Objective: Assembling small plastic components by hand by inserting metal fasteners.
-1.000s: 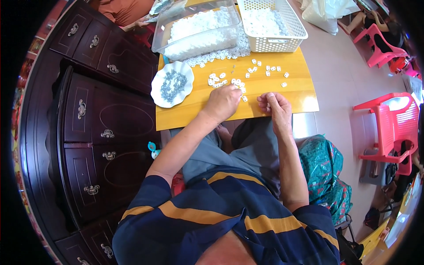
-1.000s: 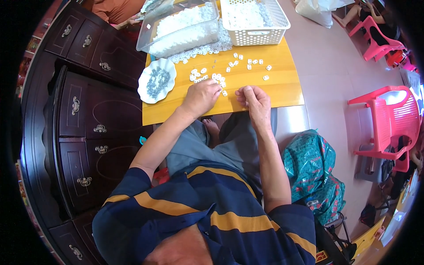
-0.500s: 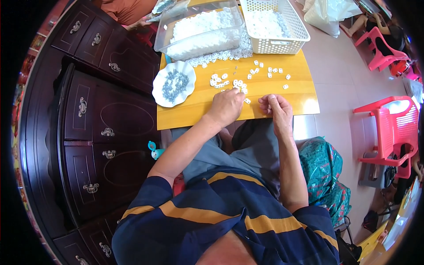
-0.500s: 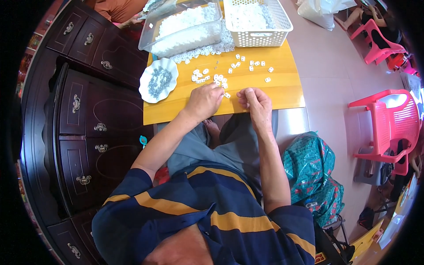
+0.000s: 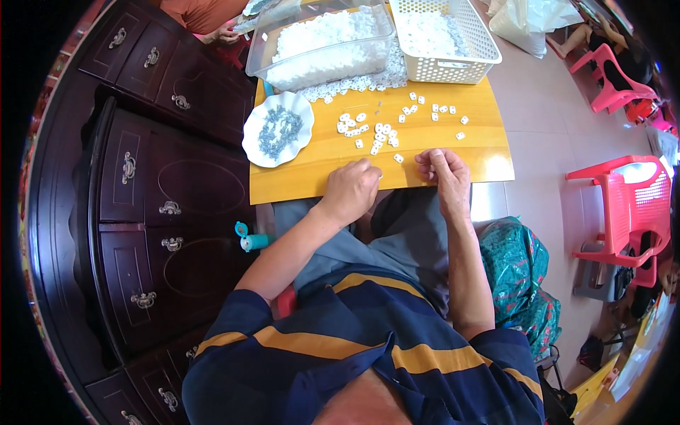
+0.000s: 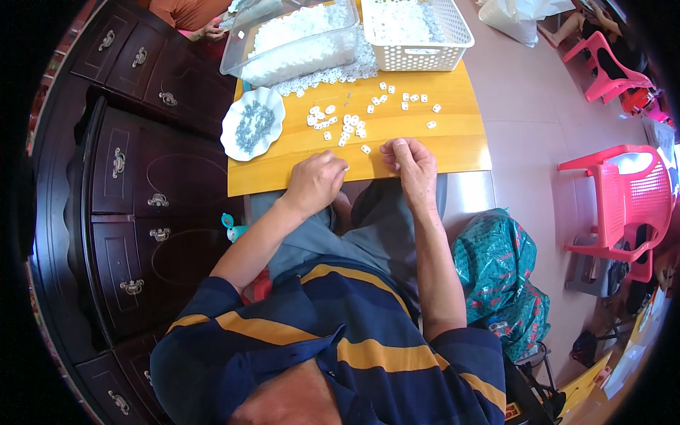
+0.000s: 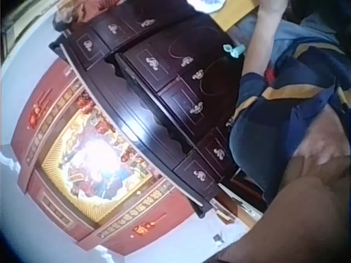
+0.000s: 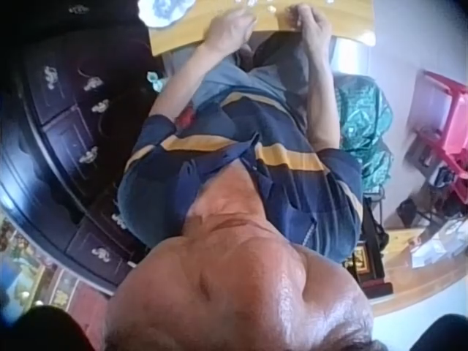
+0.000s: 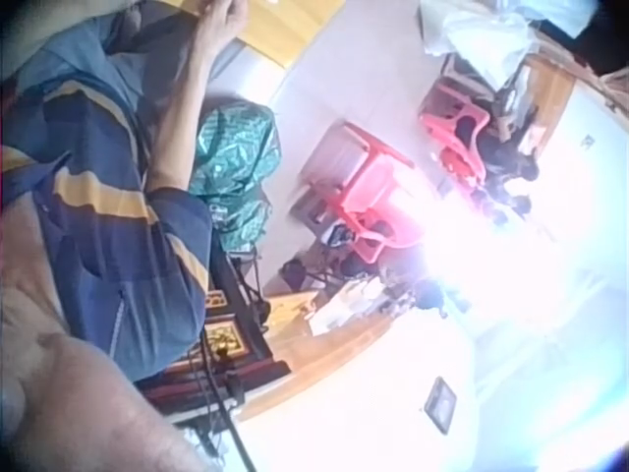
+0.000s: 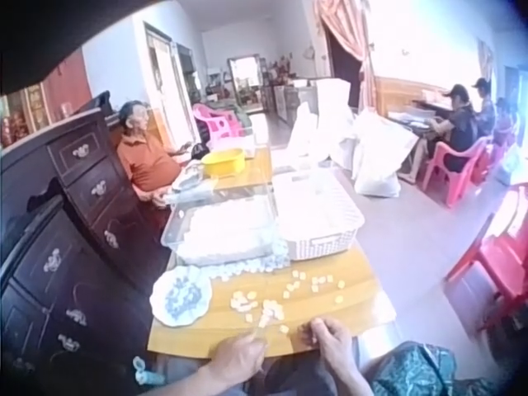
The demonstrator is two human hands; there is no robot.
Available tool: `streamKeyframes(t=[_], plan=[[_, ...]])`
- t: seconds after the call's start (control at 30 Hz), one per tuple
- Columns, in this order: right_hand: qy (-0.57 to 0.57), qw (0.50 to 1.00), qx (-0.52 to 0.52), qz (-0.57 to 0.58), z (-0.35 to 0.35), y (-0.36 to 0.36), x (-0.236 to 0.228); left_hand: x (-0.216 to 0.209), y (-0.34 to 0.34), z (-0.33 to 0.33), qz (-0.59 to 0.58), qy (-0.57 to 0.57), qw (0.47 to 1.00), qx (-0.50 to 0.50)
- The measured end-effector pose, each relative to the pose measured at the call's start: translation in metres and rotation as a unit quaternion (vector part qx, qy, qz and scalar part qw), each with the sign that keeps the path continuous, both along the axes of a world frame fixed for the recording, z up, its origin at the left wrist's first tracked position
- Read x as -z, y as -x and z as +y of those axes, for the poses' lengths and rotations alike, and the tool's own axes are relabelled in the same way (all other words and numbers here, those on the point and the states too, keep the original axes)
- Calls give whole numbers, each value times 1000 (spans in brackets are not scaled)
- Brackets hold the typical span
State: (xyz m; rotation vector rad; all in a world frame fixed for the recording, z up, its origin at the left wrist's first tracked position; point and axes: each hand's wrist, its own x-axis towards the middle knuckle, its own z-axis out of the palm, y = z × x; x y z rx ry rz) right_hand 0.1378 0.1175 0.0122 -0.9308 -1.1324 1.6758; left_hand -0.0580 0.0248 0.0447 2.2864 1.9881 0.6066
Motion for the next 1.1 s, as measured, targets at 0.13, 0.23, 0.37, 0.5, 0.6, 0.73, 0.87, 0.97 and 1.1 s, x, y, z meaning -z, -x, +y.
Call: streamKeyframes(t=[0.13, 0.23, 0.37, 0.5, 0.6, 0.73, 0.87, 0.97, 1.1], plan=[[-15, 1000, -2, -18, -1, 1, -1, 1, 0, -8, -13, -5, 1000, 4], [-9, 1000, 2, -12, -2, 1, -1, -2, -1, -13, -20, 2, 1000, 10], [-7, 1000, 4, -15, -2, 1, -1, -1, -3, -18, -27, 6, 999, 19], [-3, 1000, 3, -22, -2, 1, -1, 7, -4, -19, 0, -31, 999, 18], [-3, 1000, 3, -26, -2, 1, -1, 9, -6, -20, 10, -43, 999, 18], [-12, 999, 5, -29, -1, 1, 0, 10, -5, -18, 6, -96, 995, 32], [-17, 999, -1, -28, -2, 2, 1, 14, 2, -12, -112, -94, 989, 5], [-46, 998, -1, -39, -5, 4, -3, 2, -1, -6, -269, -18, 962, -52], [-56, 995, -75, 19, -9, 7, -3, -13, -11, 3, -370, -12, 927, -62]])
